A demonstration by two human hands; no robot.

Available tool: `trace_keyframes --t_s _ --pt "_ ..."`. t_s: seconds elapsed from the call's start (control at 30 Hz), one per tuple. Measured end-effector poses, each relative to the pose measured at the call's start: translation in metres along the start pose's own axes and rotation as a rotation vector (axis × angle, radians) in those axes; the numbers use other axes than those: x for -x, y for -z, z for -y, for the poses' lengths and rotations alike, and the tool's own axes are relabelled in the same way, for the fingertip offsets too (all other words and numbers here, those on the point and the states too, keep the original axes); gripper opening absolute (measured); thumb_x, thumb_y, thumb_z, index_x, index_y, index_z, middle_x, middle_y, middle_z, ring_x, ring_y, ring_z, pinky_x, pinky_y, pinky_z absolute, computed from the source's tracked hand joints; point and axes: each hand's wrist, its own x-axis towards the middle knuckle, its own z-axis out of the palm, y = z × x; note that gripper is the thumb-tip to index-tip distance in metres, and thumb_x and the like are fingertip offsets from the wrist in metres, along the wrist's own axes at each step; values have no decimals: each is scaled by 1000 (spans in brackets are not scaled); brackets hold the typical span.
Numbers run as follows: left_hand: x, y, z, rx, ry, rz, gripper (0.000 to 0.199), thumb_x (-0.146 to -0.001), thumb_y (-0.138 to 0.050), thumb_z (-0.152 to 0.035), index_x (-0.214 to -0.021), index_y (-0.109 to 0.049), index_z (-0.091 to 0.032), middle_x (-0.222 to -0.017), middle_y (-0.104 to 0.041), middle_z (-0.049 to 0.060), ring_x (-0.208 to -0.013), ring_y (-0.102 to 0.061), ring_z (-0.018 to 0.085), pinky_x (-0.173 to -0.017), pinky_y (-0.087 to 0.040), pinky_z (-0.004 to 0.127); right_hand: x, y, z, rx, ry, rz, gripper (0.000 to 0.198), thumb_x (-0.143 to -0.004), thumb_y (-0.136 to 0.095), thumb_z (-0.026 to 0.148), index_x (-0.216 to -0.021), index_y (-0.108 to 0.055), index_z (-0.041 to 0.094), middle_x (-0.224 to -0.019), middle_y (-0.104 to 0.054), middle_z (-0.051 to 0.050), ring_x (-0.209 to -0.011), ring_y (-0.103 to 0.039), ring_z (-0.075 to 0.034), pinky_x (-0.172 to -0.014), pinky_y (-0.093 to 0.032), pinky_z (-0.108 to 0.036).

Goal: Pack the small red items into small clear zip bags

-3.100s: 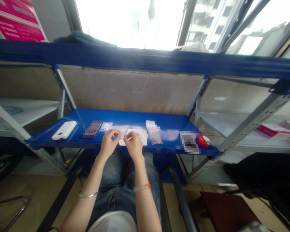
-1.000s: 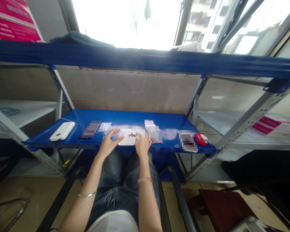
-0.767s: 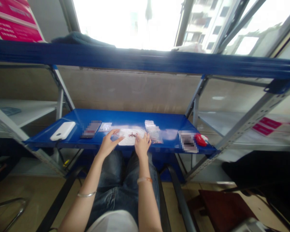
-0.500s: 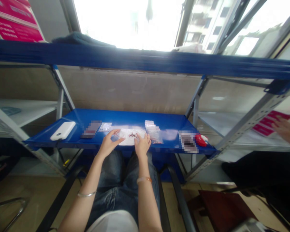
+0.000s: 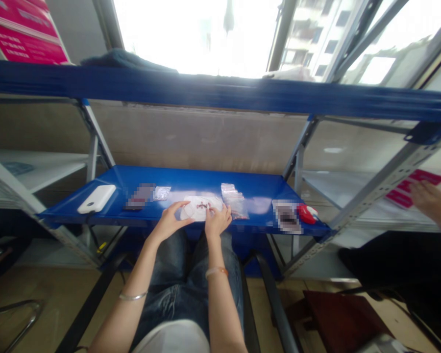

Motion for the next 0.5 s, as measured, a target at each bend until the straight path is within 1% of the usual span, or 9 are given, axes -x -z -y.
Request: trace_keyframes --t_s 0.07,0.13,0.23,0.3,0.37,0.43,0.5 --pt "0 -1 0 -4 4 3 51 -65 -75 -28 -112 -59 -20 -119 -63 9 -114 -56 27 -99 -40 42 -1 2 3 -65 -33 -39 15 -79 -63 31 -80 -74 20 -124 -56 -15 -127 -36 -34 -97 -29 -51" --pt "-1 -2 0 -3 9 4 51 -65 -75 -28 -112 -59 -19 -119 -63 10 -114 -56 27 -99 -40 42 -3 6 9 -180 -50 -81 17 -78 -64 34 -78 -73 19 -120 -58 -15 -124 -39 -34 -97 -30 -51" --pt "-2 -4 2 16 21 -4 51 -66 -74 -28 -113 -58 -19 -119 -63 10 -114 -56 27 -99 -40 42 -6 16 23 -407 18 -81 20 -75 -66 39 -77 -73 20 -113 -61 -12 -116 -48 -30 -98 -33 -47" --pt "-2 -6 3 48 29 -21 49 -67 -73 -30 -113 -58 -18 -118 -63 11 -112 -57 26 -98 -41 40 -7 24 33 -530 100 -37 20 -75 -67 40 -76 -73 21 -110 -62 -10 -113 -50 -27 -99 -34 -44" --pt "-3 -7 4 88 36 -44 47 -69 -71 -32 -112 -58 -17 -116 -63 11 -110 -58 25 -97 -42 38 -6 30 41 -595 169 24 21 -74 -67 42 -76 -73 22 -110 -62 -9 -112 -50 -25 -99 -35 -43" --pt "-3 -7 4 120 40 -60 45 -70 -71 -33 -110 -58 -17 -113 -64 10 -108 -59 24 -95 -43 36 -4 34 47 -622 209 97 22 -74 -67 43 -75 -73 22 -109 -62 -9 -112 -51 -25 -99 -35 -42" --pt "-3 -6 3 150 40 -63 42 -71 -69 -35 -108 -59 -18 -111 -65 9 -106 -59 23 -94 -44 35 -4 35 48 -640 216 167 23 -74 -66 44 -77 -74 22 -110 -62 -10 -111 -52 -25 -98 -37 -40"
